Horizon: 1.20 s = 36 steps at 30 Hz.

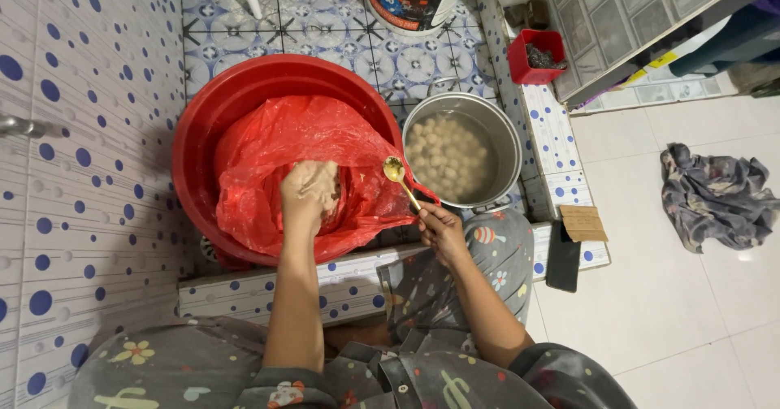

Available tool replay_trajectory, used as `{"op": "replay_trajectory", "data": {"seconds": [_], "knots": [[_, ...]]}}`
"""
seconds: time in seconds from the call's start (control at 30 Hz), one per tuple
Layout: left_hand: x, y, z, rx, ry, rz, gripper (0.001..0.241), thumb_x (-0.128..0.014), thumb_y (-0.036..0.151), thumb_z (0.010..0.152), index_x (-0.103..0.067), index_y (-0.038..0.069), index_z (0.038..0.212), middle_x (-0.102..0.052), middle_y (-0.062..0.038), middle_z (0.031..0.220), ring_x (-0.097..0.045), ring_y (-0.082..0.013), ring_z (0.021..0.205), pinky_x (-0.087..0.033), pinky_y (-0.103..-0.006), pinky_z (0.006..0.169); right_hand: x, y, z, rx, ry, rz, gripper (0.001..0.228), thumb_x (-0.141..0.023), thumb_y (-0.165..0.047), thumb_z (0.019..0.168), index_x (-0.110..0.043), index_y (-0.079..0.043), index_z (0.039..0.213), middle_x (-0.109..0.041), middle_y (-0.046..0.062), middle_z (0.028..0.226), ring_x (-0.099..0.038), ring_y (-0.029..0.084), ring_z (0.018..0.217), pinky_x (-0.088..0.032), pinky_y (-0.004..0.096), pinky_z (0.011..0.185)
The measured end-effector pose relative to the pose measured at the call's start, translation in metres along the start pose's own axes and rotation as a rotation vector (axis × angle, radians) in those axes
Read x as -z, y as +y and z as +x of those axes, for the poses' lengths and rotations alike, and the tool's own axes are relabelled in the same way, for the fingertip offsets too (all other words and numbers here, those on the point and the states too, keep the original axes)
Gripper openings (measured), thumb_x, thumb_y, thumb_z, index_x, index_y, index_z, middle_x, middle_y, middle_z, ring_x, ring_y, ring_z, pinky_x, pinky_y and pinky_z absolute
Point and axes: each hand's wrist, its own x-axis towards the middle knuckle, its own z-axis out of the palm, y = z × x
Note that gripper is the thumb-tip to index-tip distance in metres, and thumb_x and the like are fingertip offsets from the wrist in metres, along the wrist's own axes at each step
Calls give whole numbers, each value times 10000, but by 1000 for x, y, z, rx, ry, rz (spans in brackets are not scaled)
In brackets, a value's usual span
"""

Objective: Forming meatballs by squeezing meat paste through the hand and scooping them into a pot of water with a spoon.

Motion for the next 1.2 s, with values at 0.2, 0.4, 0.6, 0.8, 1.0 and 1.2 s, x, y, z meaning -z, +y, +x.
{"op": "replay_trajectory", "data": {"seconds": [0.2, 0.4, 0.6, 0.8, 1.0, 1.2], "knots": [[3, -7, 3, -16, -53, 118, 193, -820, 3, 838, -683, 16, 972, -718, -89, 732, -602, -97, 516, -455, -184, 318, 2, 2, 3, 9, -8, 3, 290, -639, -17, 954, -671, 55, 1234, -572, 142, 595, -329, 54, 338, -316, 213, 320], [10, -38, 13, -140, 62, 157, 306, -864, 7, 778, -563, 41, 816, -613, -70, 671, -506, -103, 458, -412, -241, 292, 9, 9, 8, 9, -9, -3, 292, -624, -15, 965, -665, 48, 1248, -565, 145, 597, -321, 60, 341, -317, 217, 320], [13, -41, 23, -204, -148, -17, 96, -530, 11, 923, -612, 9, 872, -479, -99, 648, -427, -133, 343, -367, -268, 234, 10, 7, 9, 8, -19, -37, 303, -618, -23, 971, -650, 52, 1264, -564, 133, 606, -334, 52, 346, -323, 214, 325], [-5, 37, -18, 44, -88, -19, 55, -723, 48, 912, -710, 23, 959, -718, -47, 804, -443, -42, 466, -298, -194, 370, 11, 9, 9, 17, -17, -20, 289, -618, -24, 972, -661, 42, 1251, -557, 137, 596, -317, 54, 338, -308, 216, 319], [13, -16, 5, -260, -124, -41, 303, -779, -168, 760, -584, -71, 971, -737, -210, 894, -745, -232, 769, -639, -293, 684, 13, 11, 11, 26, -26, -21, 279, -614, -20, 972, -667, 34, 1240, -552, 132, 593, -313, 57, 333, -304, 220, 316], [12, -23, 11, -309, 22, 204, 234, -861, -25, 729, -643, 37, 790, -658, -88, 691, -610, -137, 616, -523, -282, 550, 10, 7, 9, 43, -32, -25, 284, -614, -9, 971, -664, 52, 1244, -555, 136, 588, -299, 44, 330, -297, 216, 305]]}}
